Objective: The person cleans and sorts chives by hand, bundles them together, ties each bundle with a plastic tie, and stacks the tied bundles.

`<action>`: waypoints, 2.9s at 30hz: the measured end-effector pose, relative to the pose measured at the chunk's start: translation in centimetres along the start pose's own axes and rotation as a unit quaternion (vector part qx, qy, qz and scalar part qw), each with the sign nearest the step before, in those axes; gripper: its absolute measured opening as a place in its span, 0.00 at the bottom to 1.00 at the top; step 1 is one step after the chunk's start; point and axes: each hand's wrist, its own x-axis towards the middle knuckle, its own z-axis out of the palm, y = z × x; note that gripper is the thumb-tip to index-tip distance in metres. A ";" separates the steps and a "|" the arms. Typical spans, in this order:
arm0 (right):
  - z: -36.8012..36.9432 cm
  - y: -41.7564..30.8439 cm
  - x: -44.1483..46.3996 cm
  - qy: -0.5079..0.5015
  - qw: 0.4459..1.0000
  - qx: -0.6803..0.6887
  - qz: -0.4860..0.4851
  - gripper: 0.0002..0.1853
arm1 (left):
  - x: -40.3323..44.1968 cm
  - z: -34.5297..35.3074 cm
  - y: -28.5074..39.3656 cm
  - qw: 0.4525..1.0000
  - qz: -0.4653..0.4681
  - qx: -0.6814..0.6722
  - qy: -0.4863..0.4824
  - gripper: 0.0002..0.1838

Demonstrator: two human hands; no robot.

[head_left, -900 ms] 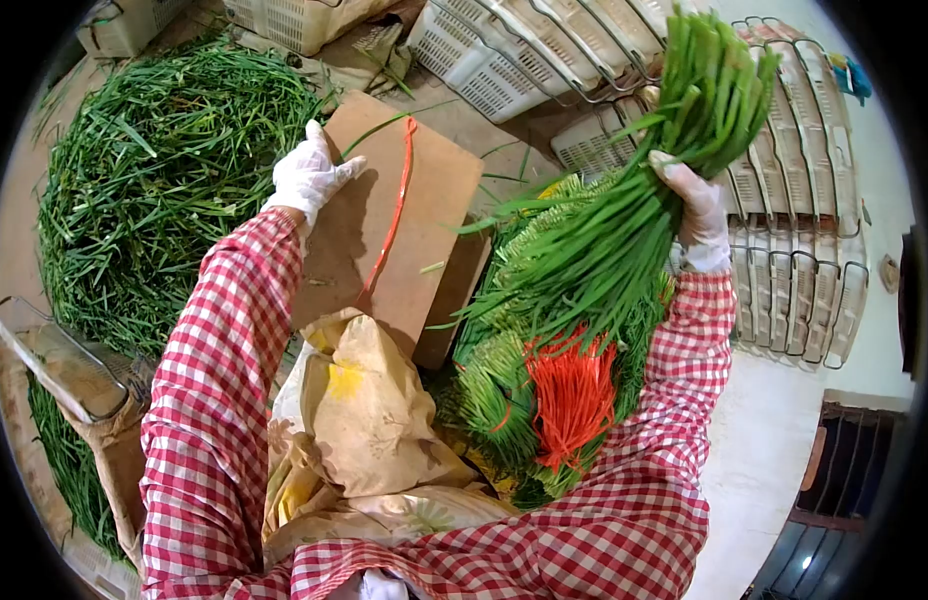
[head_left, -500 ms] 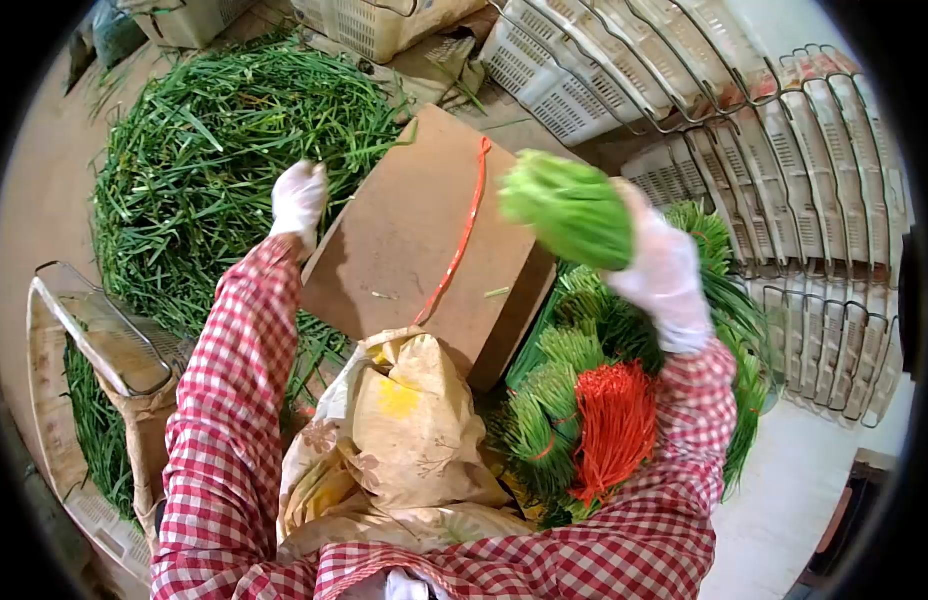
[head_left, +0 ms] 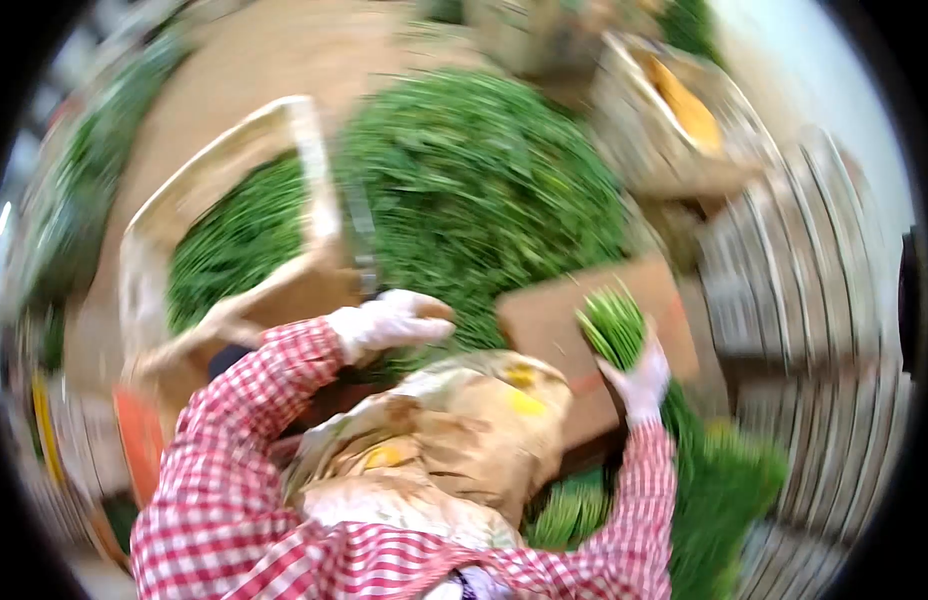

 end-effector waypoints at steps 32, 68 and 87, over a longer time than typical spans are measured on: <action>6.3 -58.9 13.6 -0.275 0.874 0.053 -0.398 0.29 | -39.4 -28.2 -26.5 0.517 0.182 -0.321 0.773 0.22; 29.5 -74.8 7.5 -0.293 0.828 0.050 -0.476 0.41 | -39.4 -31.9 -32.4 0.400 0.219 -0.400 0.795 0.17; 27.2 -70.3 13.5 -0.395 0.717 0.554 -0.155 0.26 | -22.7 -37.9 -26.6 0.805 0.332 -0.391 0.298 0.63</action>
